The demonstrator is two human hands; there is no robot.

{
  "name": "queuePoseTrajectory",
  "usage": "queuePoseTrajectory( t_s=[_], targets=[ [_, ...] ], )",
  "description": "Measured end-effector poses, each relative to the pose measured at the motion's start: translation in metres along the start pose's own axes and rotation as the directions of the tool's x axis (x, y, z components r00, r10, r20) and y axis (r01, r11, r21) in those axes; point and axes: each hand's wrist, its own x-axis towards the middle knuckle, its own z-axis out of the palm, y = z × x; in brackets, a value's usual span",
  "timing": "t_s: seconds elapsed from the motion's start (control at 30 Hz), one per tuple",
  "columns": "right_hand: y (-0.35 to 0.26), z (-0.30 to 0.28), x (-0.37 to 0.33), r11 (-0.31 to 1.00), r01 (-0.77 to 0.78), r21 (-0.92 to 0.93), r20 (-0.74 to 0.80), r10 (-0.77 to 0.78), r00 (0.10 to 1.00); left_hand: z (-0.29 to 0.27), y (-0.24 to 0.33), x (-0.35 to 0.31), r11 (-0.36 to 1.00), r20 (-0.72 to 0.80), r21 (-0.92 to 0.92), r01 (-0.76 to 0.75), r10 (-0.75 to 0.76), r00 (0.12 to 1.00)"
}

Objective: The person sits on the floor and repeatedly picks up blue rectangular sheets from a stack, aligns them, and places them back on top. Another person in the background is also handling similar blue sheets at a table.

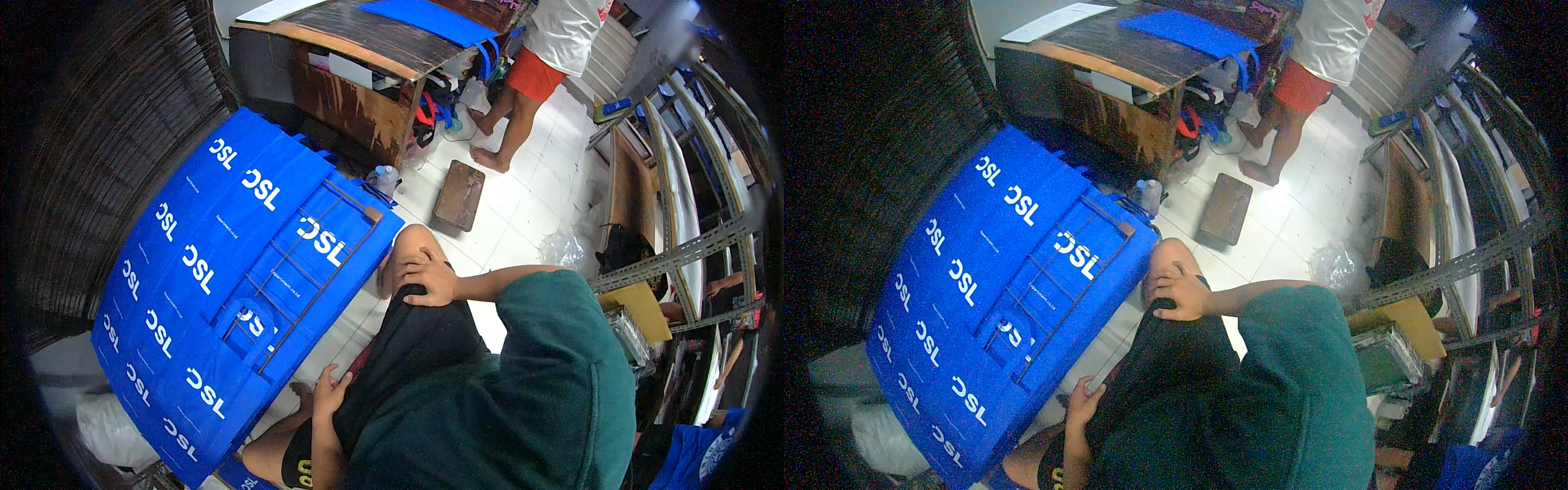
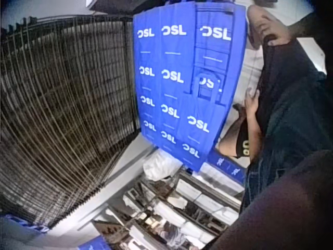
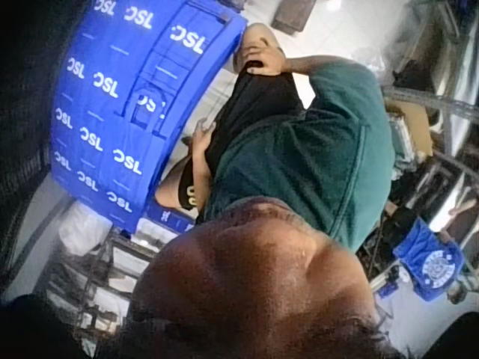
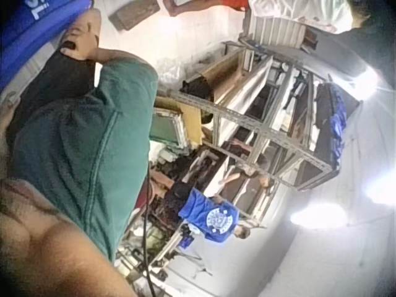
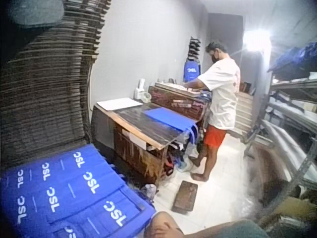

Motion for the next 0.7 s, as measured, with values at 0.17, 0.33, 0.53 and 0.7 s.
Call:
queuePoseTrajectory(
  t_s=[0.17, 0.33, 0.53, 0.7],
  targets=[
    [0.001, -0.004, 0.004, 1.000, 0.022, -0.012, 0.010, -0.022, 1.000, 0.001, 0.005, 0.002, 1.000, -0.012, -0.011, -0.012, 0.011, 1.000],
    [0.002, -0.001, 0.002, 1.000, 0.000, -0.013, 0.043, 0.001, 0.999, 0.005, -0.018, 0.010, 0.995, 0.022, -0.100, -0.001, 0.003, 1.000],
    [0.002, -0.002, 0.002, 1.000, 0.006, -0.001, 0.025, -0.006, 1.000, 0.006, -0.009, 0.006, 0.992, 0.001, -0.112, -0.056, 0.057, 0.998],
    [0.003, 0.000, -0.001, 1.000, -0.006, -0.020, 0.013, 0.007, 1.000, -0.004, 0.009, -0.002, 0.997, 0.024, -0.078, -0.011, 0.013, 1.000]
  ],
)
